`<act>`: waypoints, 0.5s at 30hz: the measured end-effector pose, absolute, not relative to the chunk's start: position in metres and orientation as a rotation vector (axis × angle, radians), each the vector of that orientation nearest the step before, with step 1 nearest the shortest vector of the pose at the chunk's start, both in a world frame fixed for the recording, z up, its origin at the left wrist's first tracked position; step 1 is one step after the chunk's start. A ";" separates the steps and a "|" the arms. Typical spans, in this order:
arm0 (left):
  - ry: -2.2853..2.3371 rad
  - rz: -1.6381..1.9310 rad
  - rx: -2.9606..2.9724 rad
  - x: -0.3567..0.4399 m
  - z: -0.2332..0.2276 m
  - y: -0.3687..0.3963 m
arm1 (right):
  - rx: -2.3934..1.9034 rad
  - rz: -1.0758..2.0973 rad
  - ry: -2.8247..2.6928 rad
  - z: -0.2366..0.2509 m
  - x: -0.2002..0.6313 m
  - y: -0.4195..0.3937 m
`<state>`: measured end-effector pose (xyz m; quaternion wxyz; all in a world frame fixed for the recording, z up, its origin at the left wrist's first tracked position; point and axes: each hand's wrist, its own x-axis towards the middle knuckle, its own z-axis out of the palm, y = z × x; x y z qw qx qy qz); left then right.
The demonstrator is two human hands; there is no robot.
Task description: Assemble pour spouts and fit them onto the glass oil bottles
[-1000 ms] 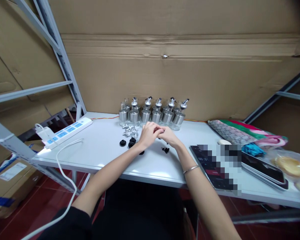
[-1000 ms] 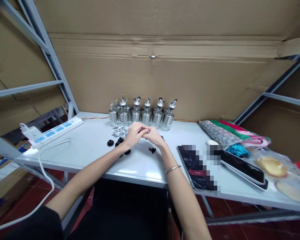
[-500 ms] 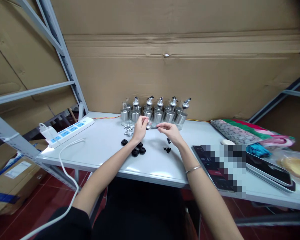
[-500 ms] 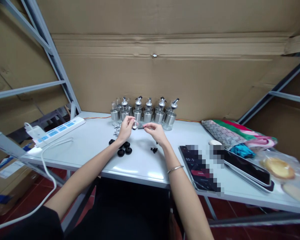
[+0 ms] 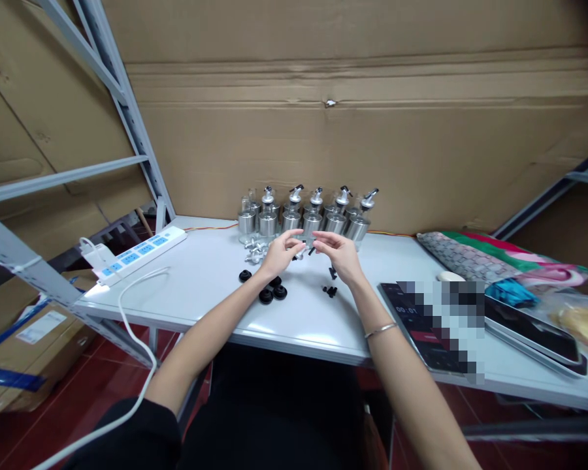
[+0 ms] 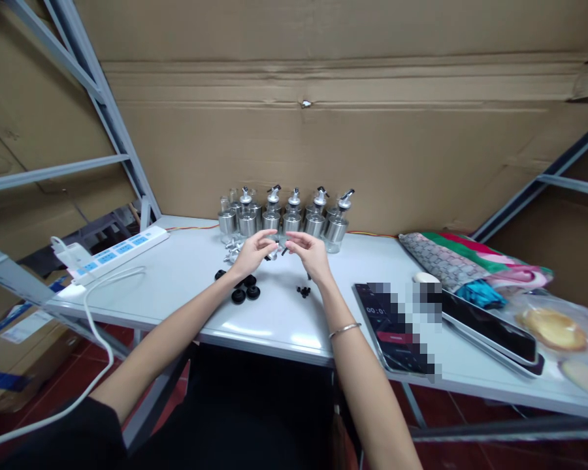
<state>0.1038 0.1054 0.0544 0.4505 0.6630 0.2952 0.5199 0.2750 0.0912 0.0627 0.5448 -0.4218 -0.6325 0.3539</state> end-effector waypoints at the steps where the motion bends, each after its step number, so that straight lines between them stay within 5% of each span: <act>1: 0.713 1.271 1.642 0.104 0.055 0.104 | -0.998 0.836 -1.495 0.063 0.275 0.091; 15: 0.699 1.245 1.719 0.102 0.056 0.102 | -1.000 0.911 -1.529 0.059 0.274 0.092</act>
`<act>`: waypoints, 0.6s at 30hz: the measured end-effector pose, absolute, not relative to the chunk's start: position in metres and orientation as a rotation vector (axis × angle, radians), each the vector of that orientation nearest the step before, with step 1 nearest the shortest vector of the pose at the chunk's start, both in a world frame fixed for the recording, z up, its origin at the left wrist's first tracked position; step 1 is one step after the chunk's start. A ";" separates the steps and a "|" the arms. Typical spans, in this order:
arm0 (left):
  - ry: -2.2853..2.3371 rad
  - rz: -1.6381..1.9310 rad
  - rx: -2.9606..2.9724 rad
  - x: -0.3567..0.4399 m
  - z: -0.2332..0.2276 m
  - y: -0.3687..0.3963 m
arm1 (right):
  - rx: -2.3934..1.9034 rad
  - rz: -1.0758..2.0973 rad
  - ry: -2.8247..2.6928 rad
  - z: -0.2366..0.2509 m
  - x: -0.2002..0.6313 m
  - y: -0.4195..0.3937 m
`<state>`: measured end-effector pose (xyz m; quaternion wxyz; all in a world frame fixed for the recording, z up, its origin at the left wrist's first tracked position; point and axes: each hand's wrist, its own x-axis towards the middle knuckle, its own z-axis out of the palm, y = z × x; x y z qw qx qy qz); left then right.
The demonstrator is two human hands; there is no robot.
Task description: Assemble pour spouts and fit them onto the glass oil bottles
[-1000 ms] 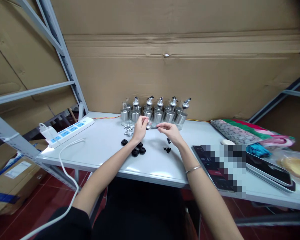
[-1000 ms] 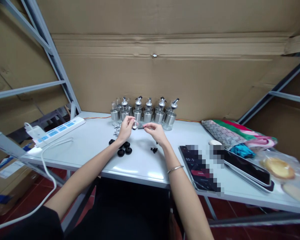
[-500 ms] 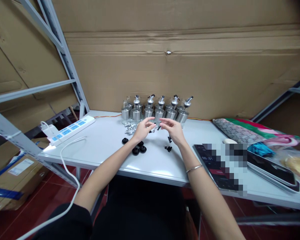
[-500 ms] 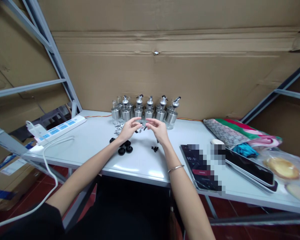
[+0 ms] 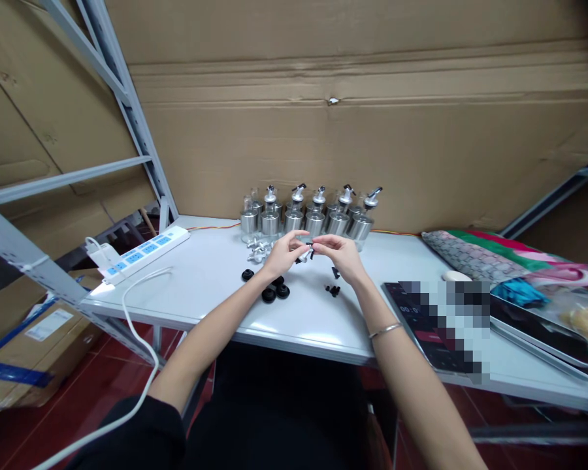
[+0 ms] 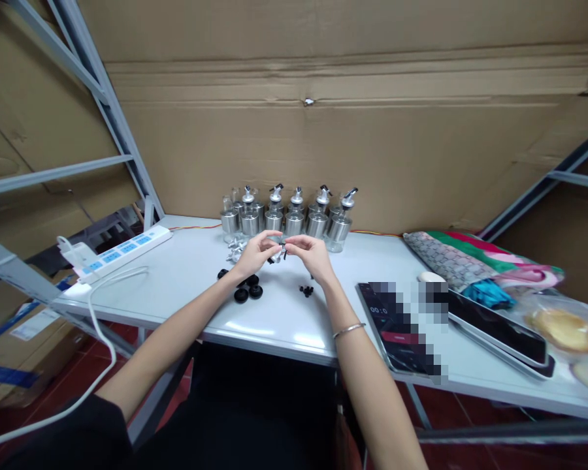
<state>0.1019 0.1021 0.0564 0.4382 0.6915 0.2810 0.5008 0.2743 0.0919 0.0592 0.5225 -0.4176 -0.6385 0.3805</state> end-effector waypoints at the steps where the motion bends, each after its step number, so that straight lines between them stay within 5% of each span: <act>1: 0.698 1.244 1.725 0.102 0.057 0.102 | -1.000 0.908 -1.525 0.059 0.275 0.092; 18: 0.763 1.275 1.828 0.106 0.057 0.093 | -1.015 0.896 -1.501 0.061 0.272 0.089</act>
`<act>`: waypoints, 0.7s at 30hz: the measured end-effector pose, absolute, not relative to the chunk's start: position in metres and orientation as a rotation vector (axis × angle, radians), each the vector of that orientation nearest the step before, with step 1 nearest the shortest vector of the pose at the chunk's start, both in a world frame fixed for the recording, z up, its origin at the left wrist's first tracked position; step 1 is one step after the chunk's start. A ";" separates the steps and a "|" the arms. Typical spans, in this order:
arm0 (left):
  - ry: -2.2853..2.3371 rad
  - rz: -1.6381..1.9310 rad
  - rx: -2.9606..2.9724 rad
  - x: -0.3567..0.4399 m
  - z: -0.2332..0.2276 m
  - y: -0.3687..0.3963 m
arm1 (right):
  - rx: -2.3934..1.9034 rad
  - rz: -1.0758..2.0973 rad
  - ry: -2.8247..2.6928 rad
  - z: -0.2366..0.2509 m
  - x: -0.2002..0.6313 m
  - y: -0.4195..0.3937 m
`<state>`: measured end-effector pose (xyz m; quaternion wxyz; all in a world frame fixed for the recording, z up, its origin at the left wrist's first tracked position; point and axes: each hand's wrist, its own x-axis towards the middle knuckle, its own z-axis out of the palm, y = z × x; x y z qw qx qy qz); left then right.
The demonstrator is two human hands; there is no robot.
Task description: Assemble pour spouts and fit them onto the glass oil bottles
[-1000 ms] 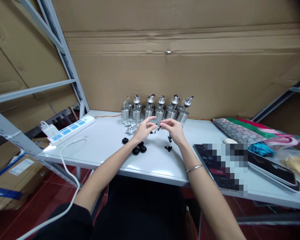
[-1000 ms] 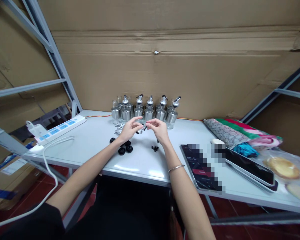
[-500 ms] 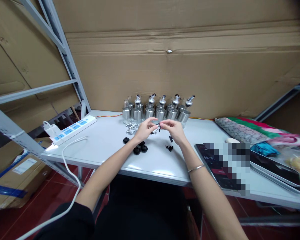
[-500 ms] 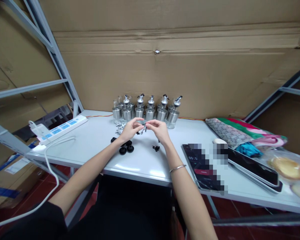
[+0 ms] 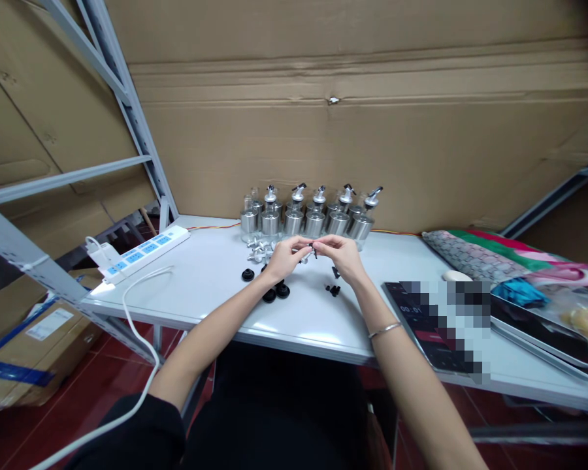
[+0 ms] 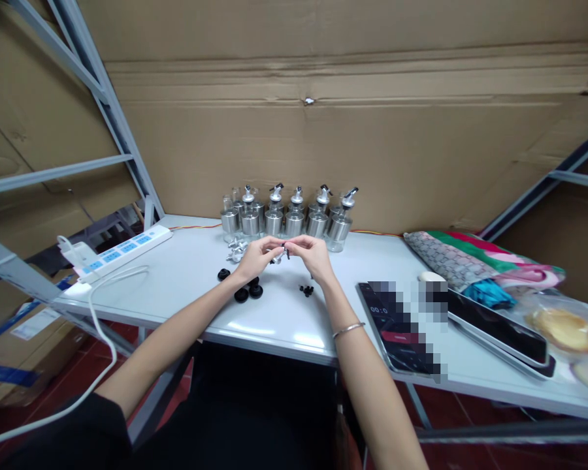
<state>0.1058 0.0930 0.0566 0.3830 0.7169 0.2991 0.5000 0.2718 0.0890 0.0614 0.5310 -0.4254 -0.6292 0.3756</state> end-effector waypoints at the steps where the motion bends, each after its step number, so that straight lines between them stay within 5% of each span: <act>1: 0.773 1.283 1.831 0.106 0.057 0.093 | -1.016 0.898 -1.501 0.062 0.272 0.089; 21: 0.865 1.310 1.865 0.104 0.059 0.091 | -1.052 0.963 -1.501 0.062 0.273 0.089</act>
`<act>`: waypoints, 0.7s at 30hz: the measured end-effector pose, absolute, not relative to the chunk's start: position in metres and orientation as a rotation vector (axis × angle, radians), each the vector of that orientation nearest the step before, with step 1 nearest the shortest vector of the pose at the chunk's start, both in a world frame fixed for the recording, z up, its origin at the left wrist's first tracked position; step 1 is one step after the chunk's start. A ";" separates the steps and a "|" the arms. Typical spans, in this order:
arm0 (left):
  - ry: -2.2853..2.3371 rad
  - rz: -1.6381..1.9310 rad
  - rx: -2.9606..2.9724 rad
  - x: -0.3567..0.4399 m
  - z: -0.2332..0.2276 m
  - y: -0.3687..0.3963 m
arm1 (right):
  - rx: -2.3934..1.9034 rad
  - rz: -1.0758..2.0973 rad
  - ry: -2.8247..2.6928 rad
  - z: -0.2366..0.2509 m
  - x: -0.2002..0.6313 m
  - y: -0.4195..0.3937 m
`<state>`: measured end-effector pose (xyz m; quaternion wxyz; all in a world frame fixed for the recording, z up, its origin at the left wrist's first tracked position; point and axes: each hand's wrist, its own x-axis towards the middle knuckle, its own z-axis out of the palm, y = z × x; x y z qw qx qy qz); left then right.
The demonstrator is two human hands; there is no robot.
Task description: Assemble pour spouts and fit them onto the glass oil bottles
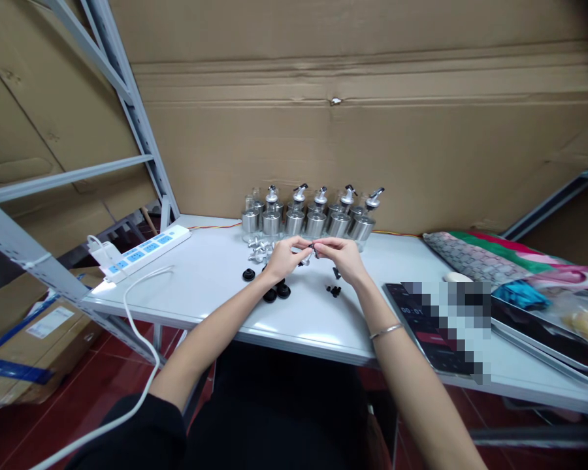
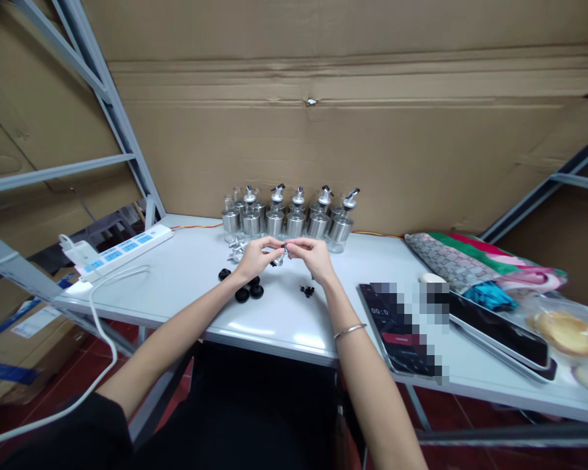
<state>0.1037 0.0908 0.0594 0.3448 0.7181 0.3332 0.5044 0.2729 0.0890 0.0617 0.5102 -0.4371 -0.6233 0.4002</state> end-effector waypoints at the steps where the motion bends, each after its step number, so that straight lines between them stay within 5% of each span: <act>1: 0.863 1.312 1.863 0.104 0.059 0.091 | -1.052 0.968 -1.498 0.062 0.273 0.089; 21: 0.836 1.412 1.618 0.100 0.062 0.099 | -0.927 1.072 -1.450 0.066 0.266 0.083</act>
